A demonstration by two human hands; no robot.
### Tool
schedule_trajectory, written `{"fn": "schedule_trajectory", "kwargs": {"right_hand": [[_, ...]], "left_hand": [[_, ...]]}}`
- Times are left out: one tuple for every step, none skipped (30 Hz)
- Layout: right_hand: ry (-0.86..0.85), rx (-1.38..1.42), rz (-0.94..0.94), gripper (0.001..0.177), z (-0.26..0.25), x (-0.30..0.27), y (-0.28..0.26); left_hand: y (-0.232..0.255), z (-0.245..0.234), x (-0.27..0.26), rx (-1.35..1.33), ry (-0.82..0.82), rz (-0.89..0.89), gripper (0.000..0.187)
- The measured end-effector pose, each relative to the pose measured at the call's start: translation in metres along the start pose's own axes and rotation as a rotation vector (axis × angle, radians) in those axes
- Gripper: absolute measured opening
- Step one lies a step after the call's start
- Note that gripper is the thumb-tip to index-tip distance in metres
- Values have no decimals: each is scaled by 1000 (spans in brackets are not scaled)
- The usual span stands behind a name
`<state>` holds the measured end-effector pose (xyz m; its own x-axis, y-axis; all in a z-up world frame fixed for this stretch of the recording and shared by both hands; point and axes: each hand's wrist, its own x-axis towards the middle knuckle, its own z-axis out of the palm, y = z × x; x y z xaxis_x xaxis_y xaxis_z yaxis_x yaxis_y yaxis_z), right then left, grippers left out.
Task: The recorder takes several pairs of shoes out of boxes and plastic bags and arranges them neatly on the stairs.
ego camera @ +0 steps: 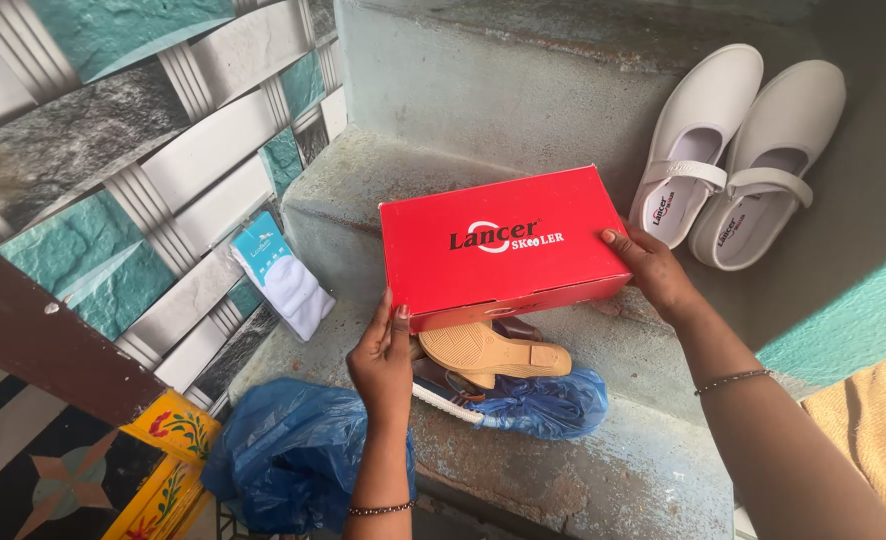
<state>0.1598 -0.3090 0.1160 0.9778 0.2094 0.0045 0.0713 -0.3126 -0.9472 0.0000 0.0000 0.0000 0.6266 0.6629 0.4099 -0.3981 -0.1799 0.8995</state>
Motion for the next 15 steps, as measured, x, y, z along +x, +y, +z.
{"fn": "schedule_trajectory", "kwargs": {"right_hand": [[2,2,2,82,-2,2,1],[-17,-23,38,82,-4,5,2],[-38,-49,76,82,-6,7,4],[-38,-49,80,82,-5,6,3],[-44,-69,91,85,-5,5,1],[-50,-90,102,87,-5,4,-1],[-49,-92,103,87,-5,5,0],[-47,-108,109,86,-5,4,1],[-44,-123,113,86,-5,3,1],[-43,-124,114,86,-2,-1,-2],[-50,-159,87,87,0,-6,-6],[-57,-194,61,89,1,-12,-11],[-49,-193,51,89,2,-14,-13],[-75,-207,-1,92,2,-18,-15],[-104,-221,-48,95,4,-22,-15]], "left_hand": [[11,0,4,1,-4,0,41],[21,0,8,68,11,-93,39],[32,-1,11,135,27,-189,38],[25,-2,13,137,25,-193,38],[18,-2,15,-97,23,-209,42],[12,-3,17,-332,23,-225,47],[14,-4,20,-334,23,-227,47],[17,-6,23,-246,15,-267,40],[21,-8,25,-157,7,-305,34],[6,-15,29,-158,5,-305,34],[-7,-21,34,-178,-47,-349,33],[-20,-27,39,-197,-101,-393,32],[-26,-29,37,-203,-105,-382,32],[-33,-31,36,-171,-129,-389,32],[-40,-35,32,-135,-151,-400,33]]}}
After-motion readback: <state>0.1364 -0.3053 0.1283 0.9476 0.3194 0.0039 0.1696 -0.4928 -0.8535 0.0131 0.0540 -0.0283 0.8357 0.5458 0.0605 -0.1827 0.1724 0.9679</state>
